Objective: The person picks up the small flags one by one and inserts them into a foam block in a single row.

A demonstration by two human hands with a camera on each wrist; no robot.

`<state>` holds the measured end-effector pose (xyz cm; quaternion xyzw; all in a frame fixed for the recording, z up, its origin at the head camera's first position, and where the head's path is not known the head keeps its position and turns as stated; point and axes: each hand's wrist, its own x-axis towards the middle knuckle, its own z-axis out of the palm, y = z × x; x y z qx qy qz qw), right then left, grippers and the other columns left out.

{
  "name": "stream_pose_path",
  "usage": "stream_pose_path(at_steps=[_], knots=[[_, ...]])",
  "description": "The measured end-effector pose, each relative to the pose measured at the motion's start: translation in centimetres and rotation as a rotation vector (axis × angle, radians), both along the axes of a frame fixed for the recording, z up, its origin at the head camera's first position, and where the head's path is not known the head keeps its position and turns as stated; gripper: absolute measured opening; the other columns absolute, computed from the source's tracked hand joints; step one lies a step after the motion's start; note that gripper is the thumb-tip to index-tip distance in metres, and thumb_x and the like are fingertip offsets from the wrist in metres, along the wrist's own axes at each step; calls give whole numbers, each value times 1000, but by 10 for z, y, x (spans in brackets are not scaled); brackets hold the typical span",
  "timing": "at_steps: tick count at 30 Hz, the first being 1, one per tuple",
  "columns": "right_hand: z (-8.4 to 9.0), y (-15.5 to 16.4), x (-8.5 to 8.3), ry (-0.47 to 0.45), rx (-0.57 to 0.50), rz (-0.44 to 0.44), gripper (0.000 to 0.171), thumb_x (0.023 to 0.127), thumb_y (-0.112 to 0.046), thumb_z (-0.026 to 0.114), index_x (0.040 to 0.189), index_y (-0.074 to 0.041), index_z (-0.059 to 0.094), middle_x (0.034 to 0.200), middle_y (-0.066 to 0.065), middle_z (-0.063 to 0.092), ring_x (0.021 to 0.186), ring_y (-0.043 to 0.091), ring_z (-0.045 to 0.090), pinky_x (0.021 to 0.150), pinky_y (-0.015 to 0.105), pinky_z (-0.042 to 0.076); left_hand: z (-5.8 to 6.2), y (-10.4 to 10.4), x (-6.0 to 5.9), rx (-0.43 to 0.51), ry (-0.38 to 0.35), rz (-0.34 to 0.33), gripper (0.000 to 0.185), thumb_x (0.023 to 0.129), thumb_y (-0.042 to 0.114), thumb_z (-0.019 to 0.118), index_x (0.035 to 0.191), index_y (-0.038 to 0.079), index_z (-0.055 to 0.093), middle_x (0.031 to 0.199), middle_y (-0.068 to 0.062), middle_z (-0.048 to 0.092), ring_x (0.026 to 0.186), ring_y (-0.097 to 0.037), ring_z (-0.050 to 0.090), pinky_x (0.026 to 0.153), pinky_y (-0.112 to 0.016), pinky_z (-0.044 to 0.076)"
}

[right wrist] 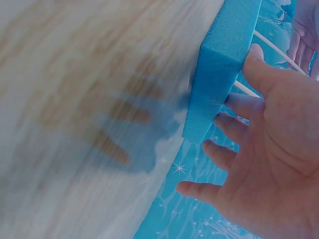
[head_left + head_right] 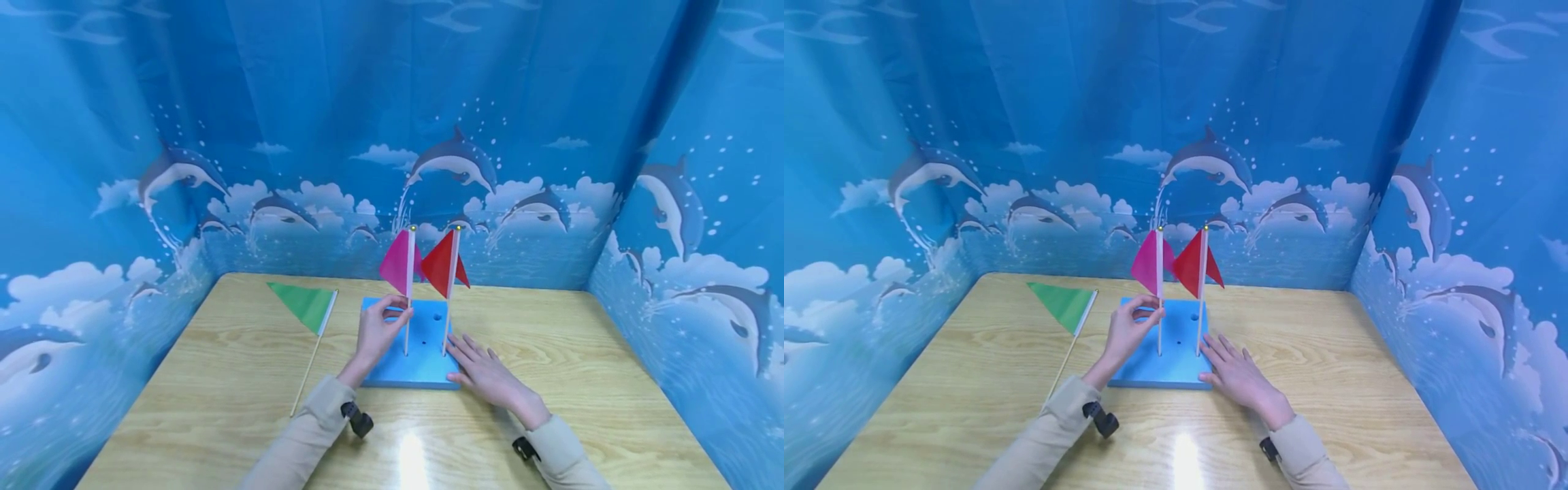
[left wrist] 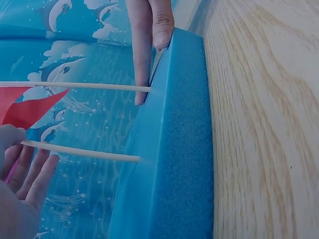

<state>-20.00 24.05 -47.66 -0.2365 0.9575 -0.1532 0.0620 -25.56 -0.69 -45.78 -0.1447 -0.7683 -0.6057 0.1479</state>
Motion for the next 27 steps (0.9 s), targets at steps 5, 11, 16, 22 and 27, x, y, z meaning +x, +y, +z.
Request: stream_pose_path(at_steps=[5,11,16,22,27], knots=[[1,-2,1,-8,-4,2,68,103,-42,55,158,-9,34,165,15,27,152,45,19,113,77,19,1,-4,1,44,-55,-10,21,92,17,76,111,8,73,107,-8,74,93,-24,74,81,-28,62],[3,-3,3,2,-11,6,67,104,-41,55,157,-7,35,164,17,28,151,46,20,113,78,19,8,-25,-1,173,-97,-26,23,95,14,73,114,3,71,110,-14,73,95,-31,73,79,-28,63],[3,-2,2,-2,1,6,67,104,-41,55,158,-7,34,165,16,27,152,45,19,113,78,19,14,-53,-2,255,-147,-7,27,96,10,71,118,-5,68,113,-21,71,94,-27,74,79,-29,63],[2,0,1,4,8,8,66,104,-41,54,158,-7,34,165,16,26,151,45,19,113,78,20,18,-90,-1,289,-248,32,33,99,15,68,125,-5,64,121,-24,66,96,-18,72,86,-30,62],[3,0,2,11,-3,22,66,104,-39,54,157,-6,34,165,17,27,151,46,19,113,78,19,14,-117,1,242,-346,119,33,100,14,66,127,-4,63,123,-23,65,96,-18,72,84,-28,62]])
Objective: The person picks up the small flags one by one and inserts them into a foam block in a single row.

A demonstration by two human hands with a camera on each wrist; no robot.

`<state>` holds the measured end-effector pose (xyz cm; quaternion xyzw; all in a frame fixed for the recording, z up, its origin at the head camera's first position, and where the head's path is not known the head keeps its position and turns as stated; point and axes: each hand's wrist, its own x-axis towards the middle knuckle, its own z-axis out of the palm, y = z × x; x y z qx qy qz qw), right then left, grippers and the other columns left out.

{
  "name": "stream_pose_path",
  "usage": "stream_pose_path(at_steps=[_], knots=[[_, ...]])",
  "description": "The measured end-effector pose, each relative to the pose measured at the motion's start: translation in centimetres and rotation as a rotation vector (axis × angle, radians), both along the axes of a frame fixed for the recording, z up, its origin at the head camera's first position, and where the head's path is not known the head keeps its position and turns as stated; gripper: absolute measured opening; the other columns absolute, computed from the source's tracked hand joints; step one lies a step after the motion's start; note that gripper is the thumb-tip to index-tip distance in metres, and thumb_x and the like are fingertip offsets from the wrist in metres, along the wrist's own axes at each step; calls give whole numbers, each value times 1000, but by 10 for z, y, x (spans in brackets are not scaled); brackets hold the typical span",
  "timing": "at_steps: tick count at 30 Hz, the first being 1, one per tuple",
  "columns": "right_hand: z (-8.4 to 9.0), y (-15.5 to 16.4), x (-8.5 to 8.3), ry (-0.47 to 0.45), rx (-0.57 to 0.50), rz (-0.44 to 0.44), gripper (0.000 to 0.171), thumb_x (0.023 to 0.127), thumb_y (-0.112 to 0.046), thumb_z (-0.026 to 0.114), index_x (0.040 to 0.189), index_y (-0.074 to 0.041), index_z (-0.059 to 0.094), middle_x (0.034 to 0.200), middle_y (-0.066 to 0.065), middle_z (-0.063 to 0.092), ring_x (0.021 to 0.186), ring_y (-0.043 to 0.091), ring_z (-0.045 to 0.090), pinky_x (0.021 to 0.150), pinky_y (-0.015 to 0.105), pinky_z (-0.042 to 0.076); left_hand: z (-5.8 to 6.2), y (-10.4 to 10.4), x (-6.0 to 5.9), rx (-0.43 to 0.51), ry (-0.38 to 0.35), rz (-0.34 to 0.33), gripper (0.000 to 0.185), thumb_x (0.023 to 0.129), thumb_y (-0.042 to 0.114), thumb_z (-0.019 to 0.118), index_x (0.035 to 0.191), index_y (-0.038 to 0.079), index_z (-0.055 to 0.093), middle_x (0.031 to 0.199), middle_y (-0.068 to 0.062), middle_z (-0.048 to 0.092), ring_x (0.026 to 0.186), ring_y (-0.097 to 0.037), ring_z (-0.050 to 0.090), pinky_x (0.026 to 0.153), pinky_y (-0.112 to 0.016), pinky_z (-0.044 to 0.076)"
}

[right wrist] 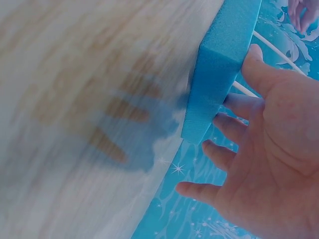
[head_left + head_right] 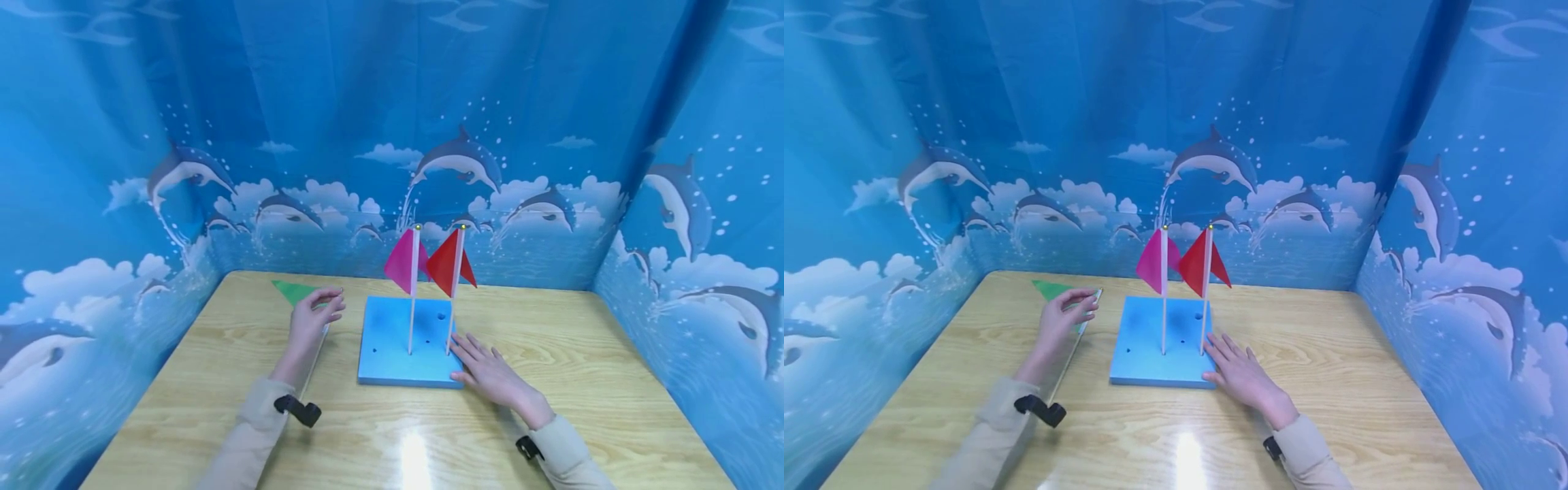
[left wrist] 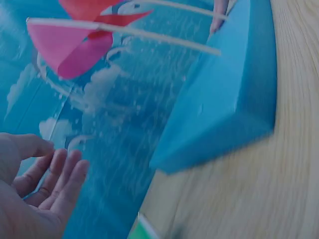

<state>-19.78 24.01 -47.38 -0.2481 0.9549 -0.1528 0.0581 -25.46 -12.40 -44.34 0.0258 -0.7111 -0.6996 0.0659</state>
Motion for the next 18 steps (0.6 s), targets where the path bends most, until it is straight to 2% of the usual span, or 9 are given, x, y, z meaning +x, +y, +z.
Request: stream_pose_path(at_steps=[2,7,14,18], knots=[[1,-1,0,1,-4,4,66,104,-38,55,157,-6,34,165,17,27,151,46,20,112,78,19,-3,-10,1,-48,-37,23,31,100,12,64,126,-4,63,124,-24,65,97,-21,72,83,-29,62],[1,-1,1,3,1,0,66,104,-39,55,157,-6,34,165,16,27,151,46,20,113,78,19,-15,-31,7,-166,-104,19,29,100,5,62,125,-10,62,119,-29,65,97,-28,71,84,-36,63],[1,-1,0,4,7,-8,66,104,-39,56,157,-7,34,165,16,27,151,45,20,113,77,19,-27,-46,18,-319,-232,-88,29,100,7,61,120,-14,61,104,-27,68,84,-22,69,74,-32,63],[1,-1,0,2,14,-8,66,104,-39,55,158,-7,34,165,15,27,151,45,20,113,77,19,-32,-48,18,-374,-254,-106,27,99,8,62,116,-13,63,99,-23,69,82,-20,70,73,-31,64]])
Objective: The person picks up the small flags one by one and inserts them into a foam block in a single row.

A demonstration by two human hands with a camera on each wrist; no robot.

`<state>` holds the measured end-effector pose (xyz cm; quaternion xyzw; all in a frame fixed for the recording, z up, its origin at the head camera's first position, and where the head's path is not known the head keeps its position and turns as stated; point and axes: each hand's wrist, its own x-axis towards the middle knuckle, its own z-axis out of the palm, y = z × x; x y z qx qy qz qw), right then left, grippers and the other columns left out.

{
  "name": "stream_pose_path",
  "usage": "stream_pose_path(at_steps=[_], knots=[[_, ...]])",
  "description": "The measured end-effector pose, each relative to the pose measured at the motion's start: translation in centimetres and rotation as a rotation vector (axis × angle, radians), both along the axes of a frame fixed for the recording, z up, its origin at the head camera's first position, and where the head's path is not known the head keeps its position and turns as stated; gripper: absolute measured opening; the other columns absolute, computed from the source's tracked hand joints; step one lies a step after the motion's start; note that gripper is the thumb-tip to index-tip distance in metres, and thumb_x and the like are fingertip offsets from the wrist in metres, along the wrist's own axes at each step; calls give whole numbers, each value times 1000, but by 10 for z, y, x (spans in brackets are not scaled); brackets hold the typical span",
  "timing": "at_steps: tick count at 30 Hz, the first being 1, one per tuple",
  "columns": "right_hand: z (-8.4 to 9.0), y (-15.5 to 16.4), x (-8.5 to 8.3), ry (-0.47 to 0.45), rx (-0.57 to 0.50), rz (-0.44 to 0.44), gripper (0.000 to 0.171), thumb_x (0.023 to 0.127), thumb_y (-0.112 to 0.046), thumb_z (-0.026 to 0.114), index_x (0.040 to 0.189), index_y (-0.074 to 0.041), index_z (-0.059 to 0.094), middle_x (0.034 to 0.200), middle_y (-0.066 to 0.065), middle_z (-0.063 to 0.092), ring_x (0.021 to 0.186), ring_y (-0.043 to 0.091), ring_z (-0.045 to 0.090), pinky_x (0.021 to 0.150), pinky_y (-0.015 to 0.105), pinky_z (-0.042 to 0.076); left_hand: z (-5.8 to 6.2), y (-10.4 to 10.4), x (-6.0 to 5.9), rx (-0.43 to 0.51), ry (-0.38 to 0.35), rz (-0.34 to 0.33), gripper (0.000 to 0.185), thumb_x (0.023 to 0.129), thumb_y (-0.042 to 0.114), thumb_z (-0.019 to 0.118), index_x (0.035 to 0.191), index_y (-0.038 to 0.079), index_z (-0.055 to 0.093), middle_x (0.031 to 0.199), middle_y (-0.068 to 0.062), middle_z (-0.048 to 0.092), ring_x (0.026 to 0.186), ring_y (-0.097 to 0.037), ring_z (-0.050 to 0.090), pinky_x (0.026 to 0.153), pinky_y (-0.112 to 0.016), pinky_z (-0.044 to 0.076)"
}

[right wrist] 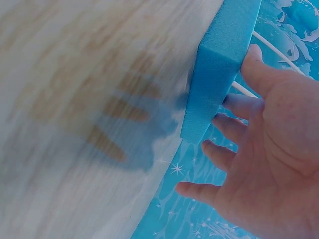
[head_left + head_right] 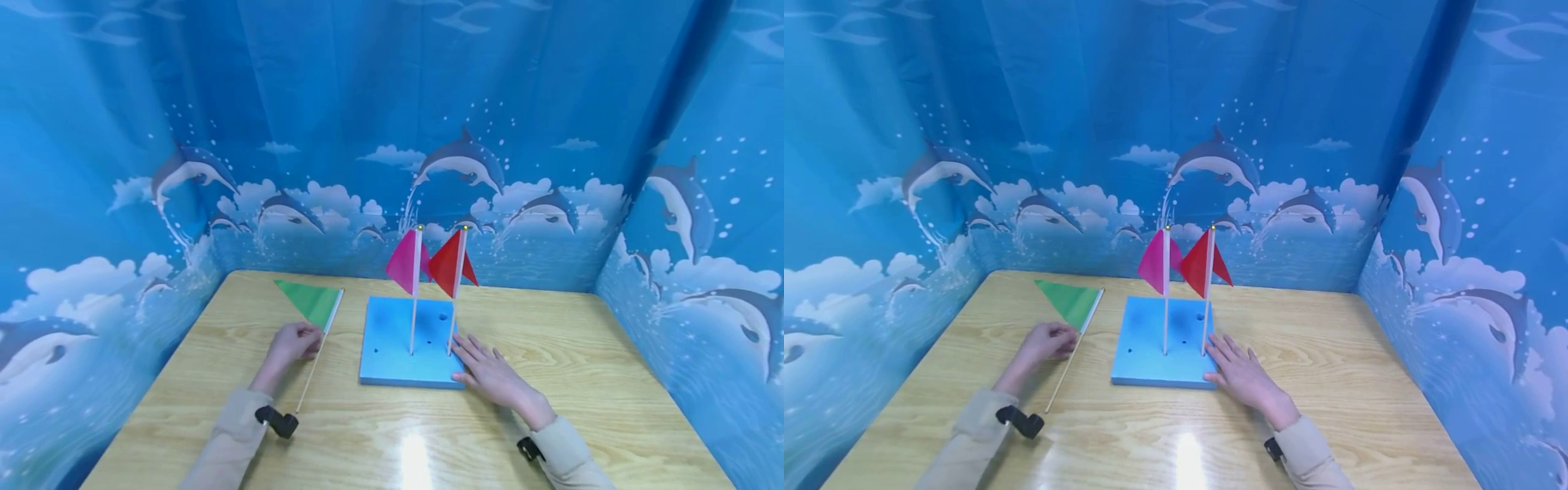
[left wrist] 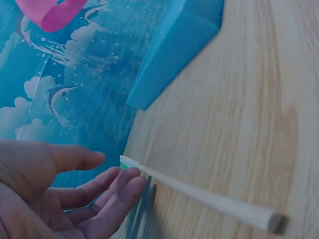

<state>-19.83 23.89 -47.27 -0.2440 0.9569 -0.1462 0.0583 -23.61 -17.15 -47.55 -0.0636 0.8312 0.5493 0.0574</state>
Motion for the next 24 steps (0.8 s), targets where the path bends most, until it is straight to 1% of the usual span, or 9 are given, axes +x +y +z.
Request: stream_pose_path(at_steps=[3,8,11,13,17,22,24], knots=[[0,0,0,1,-1,4,66,104,-39,55,158,-7,34,165,15,27,151,45,20,113,77,20,-5,0,0,-63,17,-7,23,95,5,66,110,-12,66,94,-19,71,77,-17,69,69,-29,63],[0,1,1,-1,-13,7,66,104,-38,55,158,-7,34,165,16,27,151,45,20,113,77,19,-8,1,2,-217,71,-24,24,81,2,77,102,-7,69,87,-13,74,65,-13,67,63,-26,60],[0,1,1,-2,-11,11,66,104,-38,55,158,-7,33,165,16,26,151,45,19,113,77,19,-9,3,3,-302,98,-27,25,76,1,80,98,-4,70,82,-9,75,61,-12,67,66,-27,57],[-1,2,1,-1,-8,14,66,104,-38,55,158,-7,33,165,16,26,151,44,19,113,77,19,-9,5,4,-333,107,-27,23,75,1,79,96,-3,70,79,-8,74,60,-11,66,70,-30,56],[-1,2,0,1,-8,14,66,104,-38,55,158,-6,33,165,16,27,151,44,20,113,78,20,-9,6,2,-364,95,-11,21,75,3,77,94,0,72,78,-6,75,60,-10,66,75,-33,54],[0,2,1,-3,-14,11,66,104,-39,55,158,-6,34,165,16,27,152,44,19,113,78,19,-6,6,3,-369,79,-8,23,75,3,74,98,-1,72,81,-7,76,62,-11,67,72,-32,55],[-1,1,1,-5,-16,12,66,104,-39,55,158,-6,33,165,16,26,152,44,19,113,78,19,-5,5,3,-362,70,-7,26,75,3,72,100,-2,72,79,-6,75,63,-11,66,70,-31,55]])
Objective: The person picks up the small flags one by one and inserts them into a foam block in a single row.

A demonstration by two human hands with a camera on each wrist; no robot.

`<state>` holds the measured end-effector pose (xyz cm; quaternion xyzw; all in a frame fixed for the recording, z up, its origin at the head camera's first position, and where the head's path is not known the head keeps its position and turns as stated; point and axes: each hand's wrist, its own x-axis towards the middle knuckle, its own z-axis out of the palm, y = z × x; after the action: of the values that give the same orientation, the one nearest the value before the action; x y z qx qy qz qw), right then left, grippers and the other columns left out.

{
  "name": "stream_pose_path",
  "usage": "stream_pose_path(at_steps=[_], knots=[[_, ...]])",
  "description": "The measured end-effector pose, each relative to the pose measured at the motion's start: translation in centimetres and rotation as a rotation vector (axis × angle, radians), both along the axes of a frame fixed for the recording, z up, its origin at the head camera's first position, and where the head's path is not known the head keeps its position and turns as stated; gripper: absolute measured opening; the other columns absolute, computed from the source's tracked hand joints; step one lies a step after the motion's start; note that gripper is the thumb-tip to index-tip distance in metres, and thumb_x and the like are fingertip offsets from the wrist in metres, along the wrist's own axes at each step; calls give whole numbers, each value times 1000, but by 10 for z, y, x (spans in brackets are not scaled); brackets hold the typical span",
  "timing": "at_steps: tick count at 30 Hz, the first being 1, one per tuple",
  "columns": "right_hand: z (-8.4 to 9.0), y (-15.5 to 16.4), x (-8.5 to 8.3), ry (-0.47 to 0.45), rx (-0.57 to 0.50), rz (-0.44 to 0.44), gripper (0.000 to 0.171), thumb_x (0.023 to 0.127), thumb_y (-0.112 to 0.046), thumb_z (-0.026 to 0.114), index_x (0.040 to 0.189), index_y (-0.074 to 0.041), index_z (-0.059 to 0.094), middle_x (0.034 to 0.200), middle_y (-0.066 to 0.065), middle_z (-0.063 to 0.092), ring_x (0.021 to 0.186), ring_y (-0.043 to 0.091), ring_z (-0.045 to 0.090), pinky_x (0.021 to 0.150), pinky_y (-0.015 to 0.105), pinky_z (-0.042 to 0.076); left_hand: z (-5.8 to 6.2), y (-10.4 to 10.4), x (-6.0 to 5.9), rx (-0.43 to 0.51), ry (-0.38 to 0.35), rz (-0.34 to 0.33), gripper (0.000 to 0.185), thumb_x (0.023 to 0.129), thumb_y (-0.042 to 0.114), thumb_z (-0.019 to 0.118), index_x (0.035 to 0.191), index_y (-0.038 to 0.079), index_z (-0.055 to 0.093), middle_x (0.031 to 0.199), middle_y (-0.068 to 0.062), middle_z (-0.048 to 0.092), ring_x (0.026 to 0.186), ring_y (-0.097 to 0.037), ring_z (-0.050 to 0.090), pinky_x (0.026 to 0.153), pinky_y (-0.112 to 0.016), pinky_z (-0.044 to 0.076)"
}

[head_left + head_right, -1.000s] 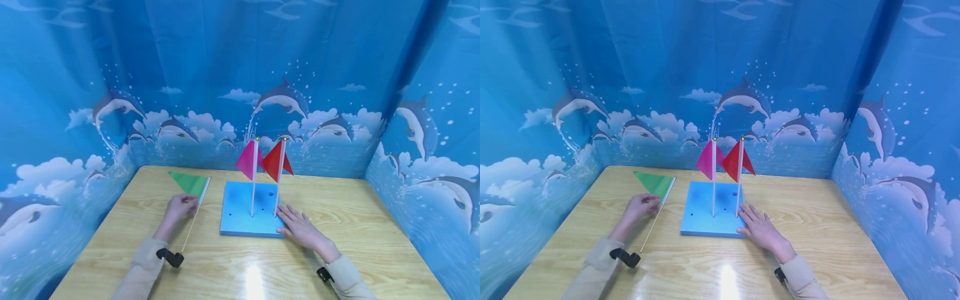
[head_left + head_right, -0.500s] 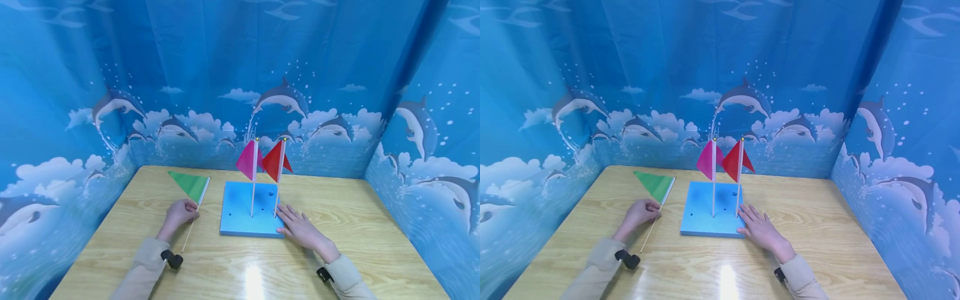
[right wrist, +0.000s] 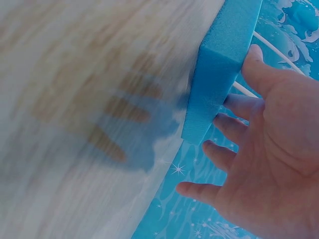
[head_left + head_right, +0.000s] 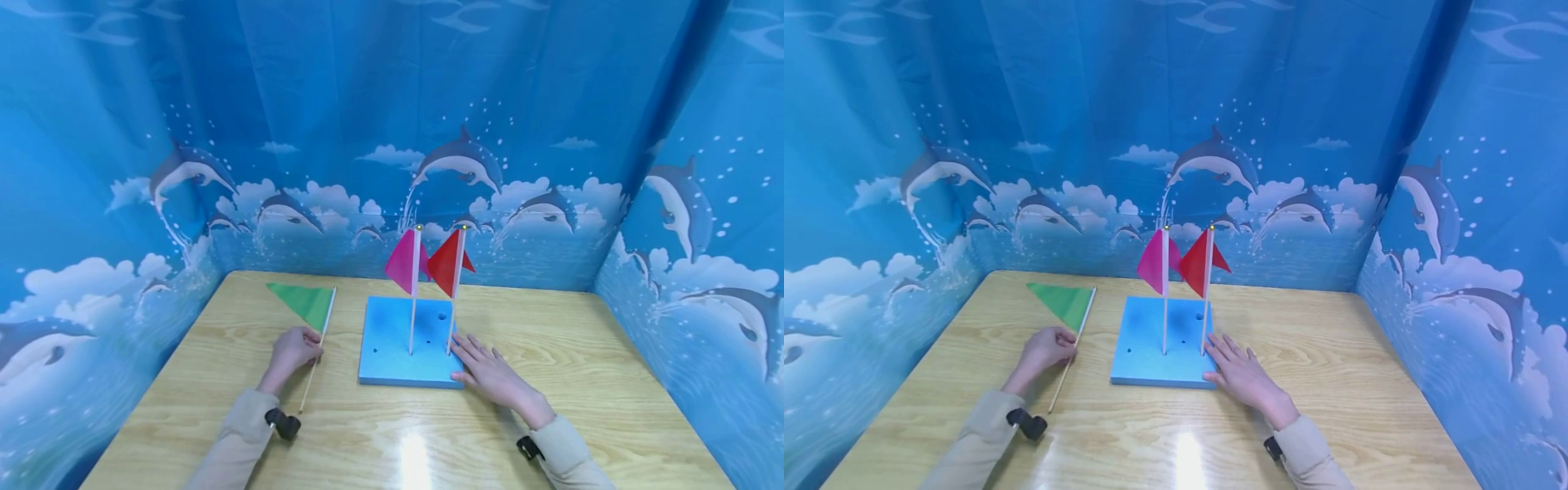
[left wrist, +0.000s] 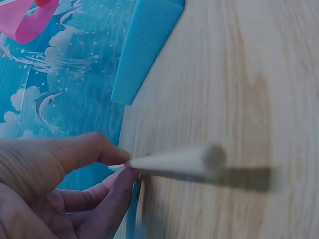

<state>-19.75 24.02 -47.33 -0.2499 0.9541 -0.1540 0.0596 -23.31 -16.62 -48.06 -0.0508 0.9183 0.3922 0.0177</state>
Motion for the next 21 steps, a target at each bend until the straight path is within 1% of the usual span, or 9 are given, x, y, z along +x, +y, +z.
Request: stream_pose_path(at_steps=[3,6,10,12,14,17,18,21], knots=[[-1,0,0,0,-1,1,66,104,-38,55,158,-6,33,165,16,26,152,44,19,113,78,19,3,-1,0,-9,-9,1,29,74,5,69,102,-2,74,75,-3,73,65,-12,65,71,-30,55],[-1,0,-1,3,-1,0,66,104,-38,55,158,-6,33,165,16,27,151,44,19,113,78,19,5,-1,0,12,-25,0,31,75,5,68,104,-3,73,79,-4,73,71,-14,66,73,-30,57],[0,0,0,2,-1,2,66,104,-38,55,158,-6,33,165,16,27,152,44,19,113,78,20,13,-1,0,115,-55,-2,34,80,4,67,113,-6,68,94,-13,75,75,-18,70,70,-30,60],[0,-1,0,1,-1,3,66,104,-39,55,158,-6,33,165,16,26,152,44,19,113,78,19,18,1,0,177,-44,-1,34,82,2,67,115,-8,65,96,-17,74,73,-18,70,67,-29,61],[0,-1,0,-1,-1,2,66,104,-38,55,158,-6,33,165,16,26,152,44,19,113,78,19,23,3,-1,234,-15,-2,34,86,1,66,118,-10,63,98,-19,73,72,-18,71,68,-30,62],[-1,0,0,-2,0,-3,66,104,-39,55,158,-6,33,165,16,26,152,45,19,113,78,19,31,9,-3,329,35,1,35,90,0,67,123,-10,60,103,-22,70,78,-21,72,73,-31,64],[-1,0,0,-2,0,-4,66,104,-39,55,158,-6,33,165,16,26,152,45,19,113,78,19,33,11,-4,359,51,-6,36,92,-1,66,126,-10,58,106,-24,69,82,-24,73,76,-33,64],[-1,-1,0,-3,1,-6,67,104,-40,54,158,-6,33,165,16,26,152,45,19,113,78,19,42,22,-8,446,127,-21,37,94,-1,66,129,-11,57,111,-28,67,91,-35,73,78,-31,64]])
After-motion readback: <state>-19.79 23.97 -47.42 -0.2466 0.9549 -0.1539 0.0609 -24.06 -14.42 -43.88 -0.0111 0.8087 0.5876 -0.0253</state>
